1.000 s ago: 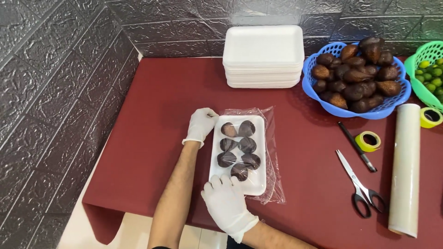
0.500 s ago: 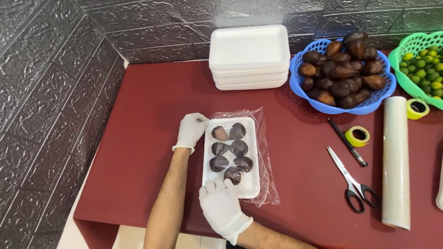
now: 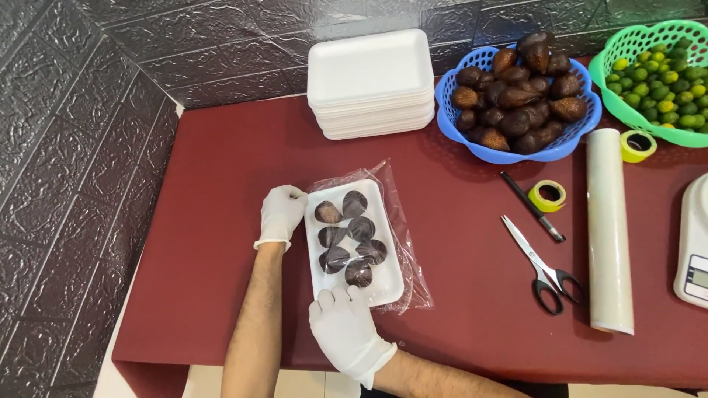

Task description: Wrapping a tray of snake fruit with plastic wrap and applying a handwritten label.

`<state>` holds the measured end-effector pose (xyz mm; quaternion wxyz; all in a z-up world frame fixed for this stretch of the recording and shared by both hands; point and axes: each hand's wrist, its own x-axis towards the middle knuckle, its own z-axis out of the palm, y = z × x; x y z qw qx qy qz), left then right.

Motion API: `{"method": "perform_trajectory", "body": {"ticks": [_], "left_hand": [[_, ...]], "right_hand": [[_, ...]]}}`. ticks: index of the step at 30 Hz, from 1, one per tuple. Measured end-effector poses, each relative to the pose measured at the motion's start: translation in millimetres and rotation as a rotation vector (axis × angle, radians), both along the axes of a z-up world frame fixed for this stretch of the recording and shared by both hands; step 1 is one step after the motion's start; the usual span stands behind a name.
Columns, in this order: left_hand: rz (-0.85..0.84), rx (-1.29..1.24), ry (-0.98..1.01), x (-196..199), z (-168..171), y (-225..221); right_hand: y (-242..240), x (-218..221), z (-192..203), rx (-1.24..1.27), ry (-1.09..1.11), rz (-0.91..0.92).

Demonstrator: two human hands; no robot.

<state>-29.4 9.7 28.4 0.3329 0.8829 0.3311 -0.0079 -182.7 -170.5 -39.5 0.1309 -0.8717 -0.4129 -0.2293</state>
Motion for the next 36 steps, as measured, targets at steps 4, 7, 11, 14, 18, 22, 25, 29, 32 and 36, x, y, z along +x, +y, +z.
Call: {"method": "perform_trajectory", "body": {"ticks": [4, 7, 11, 14, 18, 22, 25, 29, 32, 36], "left_hand": [[0.025, -0.014, 0.007, -4, -1, 3], [0.027, 0.033, 0.006, -7, -7, 12], [0.074, 0.033, -0.004, -22, 1, 16], [0.170, -0.031, -0.002, -38, 15, 12], [0.229, -0.096, 0.004, -56, 21, 13], [0.232, -0.095, 0.061, -73, 36, 7], [0.247, -0.118, 0.065, -87, 40, 3], [0.275, -0.143, 0.100, -104, 45, -2], [0.245, -0.140, 0.128, -119, 41, -3], [0.174, -0.108, 0.138, -137, 29, -3]], "right_hand": [[0, -3, -4, 0.009, -0.012, -0.014], [-3, -5, -4, -0.032, 0.008, -0.011], [-8, -6, -6, -0.010, -0.013, 0.016], [-16, -6, -5, -0.018, -0.003, 0.039], [-30, -7, -1, 0.006, -0.032, 0.069], [-45, -4, 9, 0.028, -0.086, 0.083], [-60, 0, 14, 0.046, -0.097, 0.112], [-81, 6, 19, 0.002, -0.088, 0.119], [-98, 12, 21, -0.033, -0.117, 0.123], [-118, 19, 22, -0.068, -0.133, 0.153]]}}
